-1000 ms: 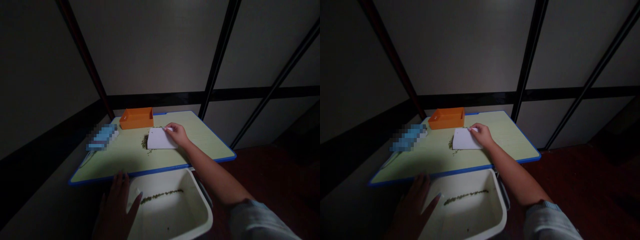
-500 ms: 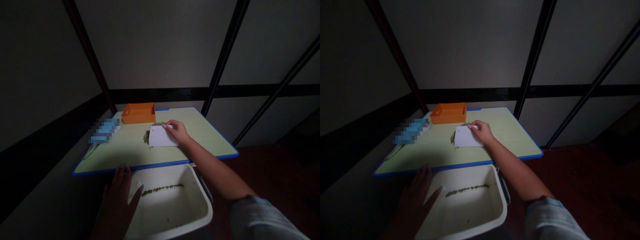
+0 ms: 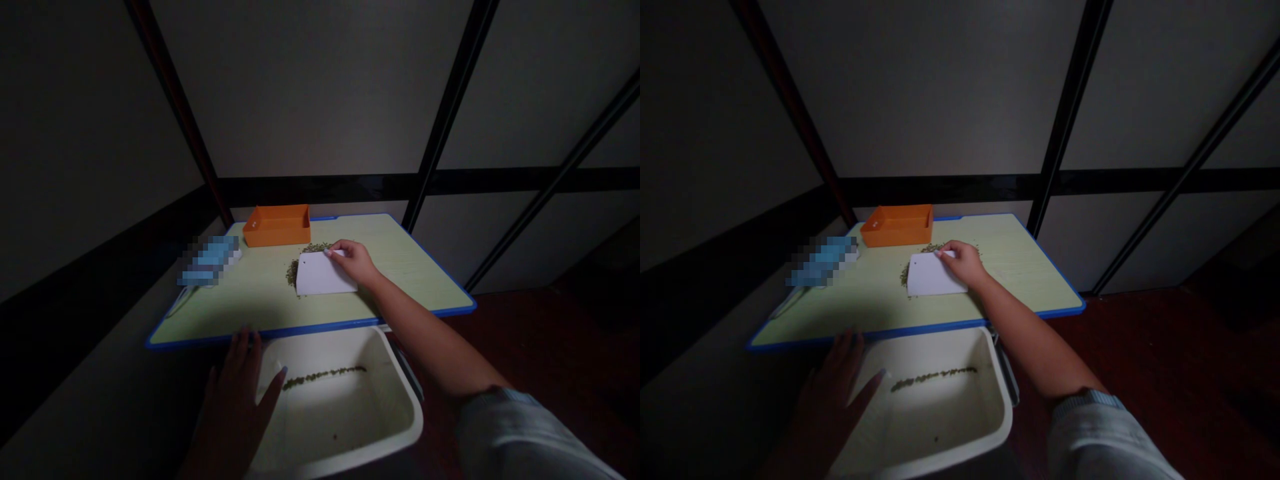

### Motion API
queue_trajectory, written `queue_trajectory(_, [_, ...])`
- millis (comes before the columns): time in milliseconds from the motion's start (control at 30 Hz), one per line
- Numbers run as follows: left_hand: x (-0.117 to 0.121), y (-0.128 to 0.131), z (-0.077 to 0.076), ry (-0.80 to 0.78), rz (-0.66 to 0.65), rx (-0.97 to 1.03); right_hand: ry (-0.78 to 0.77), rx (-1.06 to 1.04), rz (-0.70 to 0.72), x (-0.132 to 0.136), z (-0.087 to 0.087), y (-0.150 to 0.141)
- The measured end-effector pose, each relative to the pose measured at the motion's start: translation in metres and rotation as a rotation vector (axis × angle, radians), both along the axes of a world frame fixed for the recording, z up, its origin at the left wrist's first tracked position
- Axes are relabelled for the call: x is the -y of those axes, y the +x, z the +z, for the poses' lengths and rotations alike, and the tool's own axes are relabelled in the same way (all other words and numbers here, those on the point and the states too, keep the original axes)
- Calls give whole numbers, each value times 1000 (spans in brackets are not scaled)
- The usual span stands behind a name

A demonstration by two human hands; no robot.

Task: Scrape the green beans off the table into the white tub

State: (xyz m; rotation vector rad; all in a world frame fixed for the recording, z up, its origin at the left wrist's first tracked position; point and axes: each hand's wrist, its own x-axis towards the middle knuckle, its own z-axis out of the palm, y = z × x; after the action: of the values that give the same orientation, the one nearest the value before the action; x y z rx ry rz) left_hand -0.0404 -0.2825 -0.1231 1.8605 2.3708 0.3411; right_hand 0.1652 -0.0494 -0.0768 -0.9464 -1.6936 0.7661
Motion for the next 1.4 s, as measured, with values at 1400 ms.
queue_trajectory(1400, [0, -3, -4, 19, -12, 37, -53, -52, 47, -7, 5, 7])
